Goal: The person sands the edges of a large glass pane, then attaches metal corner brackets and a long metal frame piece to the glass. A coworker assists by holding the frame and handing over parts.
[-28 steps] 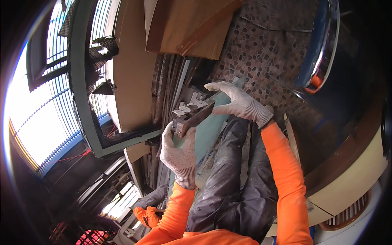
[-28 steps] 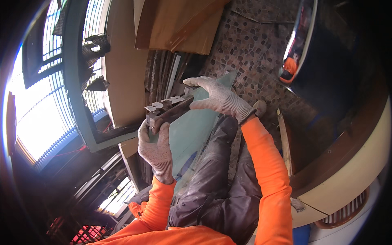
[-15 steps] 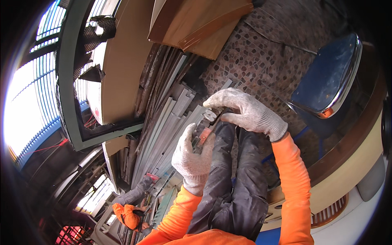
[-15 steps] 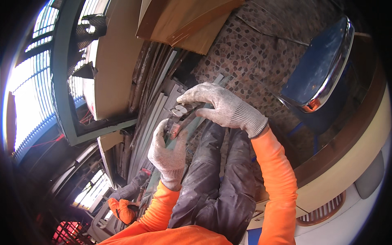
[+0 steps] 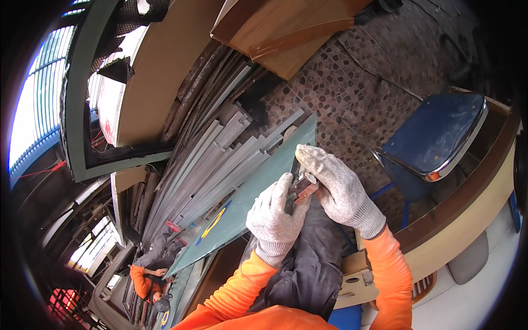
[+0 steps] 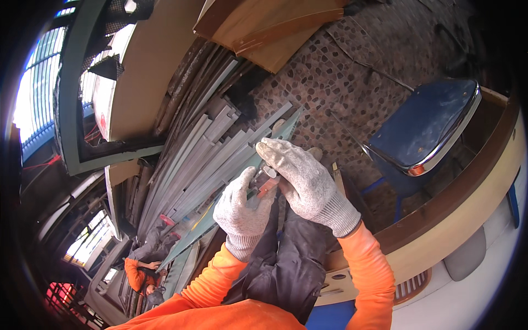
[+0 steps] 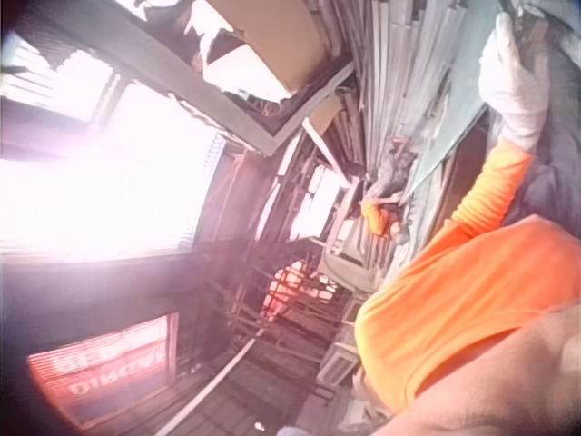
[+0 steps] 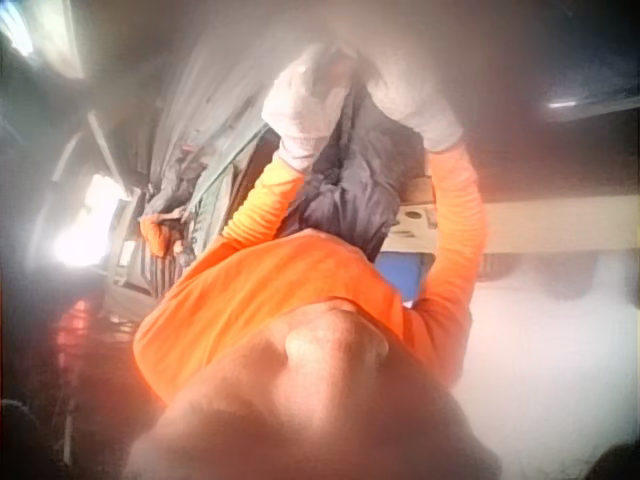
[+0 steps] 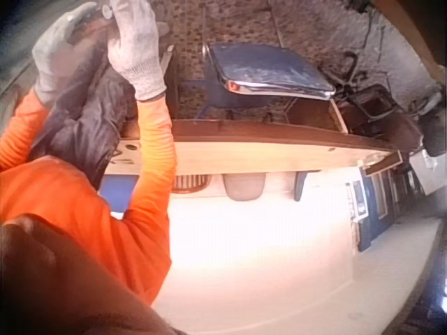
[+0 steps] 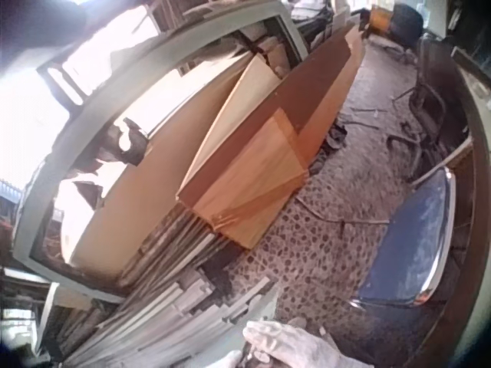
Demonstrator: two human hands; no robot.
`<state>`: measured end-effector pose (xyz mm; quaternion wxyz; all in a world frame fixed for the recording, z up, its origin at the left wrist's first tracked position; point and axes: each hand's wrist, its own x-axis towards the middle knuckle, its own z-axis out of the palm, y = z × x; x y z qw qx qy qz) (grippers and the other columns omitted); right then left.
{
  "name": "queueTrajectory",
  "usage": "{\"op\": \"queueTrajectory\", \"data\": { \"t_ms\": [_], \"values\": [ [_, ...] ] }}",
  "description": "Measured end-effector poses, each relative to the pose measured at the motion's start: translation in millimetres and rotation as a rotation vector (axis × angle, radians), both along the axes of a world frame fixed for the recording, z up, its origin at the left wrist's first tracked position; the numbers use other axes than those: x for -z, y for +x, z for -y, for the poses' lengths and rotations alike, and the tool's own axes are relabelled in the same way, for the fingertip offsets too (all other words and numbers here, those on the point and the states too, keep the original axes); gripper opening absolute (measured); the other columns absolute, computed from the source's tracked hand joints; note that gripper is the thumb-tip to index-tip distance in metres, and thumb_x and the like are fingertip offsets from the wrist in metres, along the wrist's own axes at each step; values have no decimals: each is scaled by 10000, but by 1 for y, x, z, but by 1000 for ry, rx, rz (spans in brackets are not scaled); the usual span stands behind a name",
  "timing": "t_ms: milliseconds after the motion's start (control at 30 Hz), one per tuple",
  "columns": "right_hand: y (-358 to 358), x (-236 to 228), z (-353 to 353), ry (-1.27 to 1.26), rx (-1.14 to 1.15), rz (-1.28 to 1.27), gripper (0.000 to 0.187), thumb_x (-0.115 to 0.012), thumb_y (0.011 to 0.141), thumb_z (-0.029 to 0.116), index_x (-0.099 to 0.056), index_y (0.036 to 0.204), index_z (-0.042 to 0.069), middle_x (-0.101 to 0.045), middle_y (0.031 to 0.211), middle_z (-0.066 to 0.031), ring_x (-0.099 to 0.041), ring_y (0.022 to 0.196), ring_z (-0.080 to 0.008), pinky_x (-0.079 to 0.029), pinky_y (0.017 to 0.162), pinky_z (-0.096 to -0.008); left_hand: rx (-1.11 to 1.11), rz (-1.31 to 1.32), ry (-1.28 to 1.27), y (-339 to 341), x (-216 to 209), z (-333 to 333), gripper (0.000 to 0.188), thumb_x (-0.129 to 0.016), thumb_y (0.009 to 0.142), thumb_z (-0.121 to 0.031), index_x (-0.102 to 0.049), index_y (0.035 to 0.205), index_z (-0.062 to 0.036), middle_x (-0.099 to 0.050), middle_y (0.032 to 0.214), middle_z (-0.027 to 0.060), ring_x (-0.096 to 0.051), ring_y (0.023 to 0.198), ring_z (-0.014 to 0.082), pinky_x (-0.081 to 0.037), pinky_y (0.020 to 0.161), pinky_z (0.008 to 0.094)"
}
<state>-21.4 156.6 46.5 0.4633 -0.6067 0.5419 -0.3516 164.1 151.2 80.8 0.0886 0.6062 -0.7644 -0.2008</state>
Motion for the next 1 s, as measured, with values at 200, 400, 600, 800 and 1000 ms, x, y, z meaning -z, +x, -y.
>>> {"op": "queueTrajectory", "data": {
  "t_ms": [200,400,600,800,1000],
  "values": [
    [3,1,-23,55,63,54,735,-612,814,-90,-524,1526,73,-502,1576,-178,-450,1491,-364,-366,1229,-475,50,5,39,-3,-4,-15,554,-905,732,-294,-723,1228,-126,-758,1082,80,-741,917,273,-585,786,366],
    [-8,-1,-35,146,122,104,648,-666,800,-65,-599,1432,60,-573,1508,-172,-509,1445,-353,-398,1204,-458,48,-26,127,-8,-10,-27,605,-908,710,-277,-712,1260,-121,-749,1125,89,-733,966,274,-583,818,373],
    [-11,-7,-48,138,161,26,575,-743,799,-40,-648,1359,48,-631,1428,-169,-600,1335,-363,-485,1123,-436,80,-78,206,-9,-14,-35,592,-900,719,-231,-707,1268,-121,-739,1128,98,-723,993,281,-582,833,382],
    [-3,-5,-65,184,299,46,580,-715,792,-88,-657,1356,36,-653,1395,-172,-636,1287,-361,-507,1098,-420,90,-104,313,-8,-18,-34,637,-883,733,-188,-664,1326,-108,-718,1152,117,-705,1042,313,-570,889,404],
    [1,-9,-70,183,310,49,608,-700,777,-106,-666,1366,41,-667,1389,-166,-633,1304,-350,-479,1127,-434,278,-169,476,12,-18,-6,668,-866,755,-199,-616,1363,-77,-695,1193,138,-689,1080,335,-554,942,416]
  ]
}}
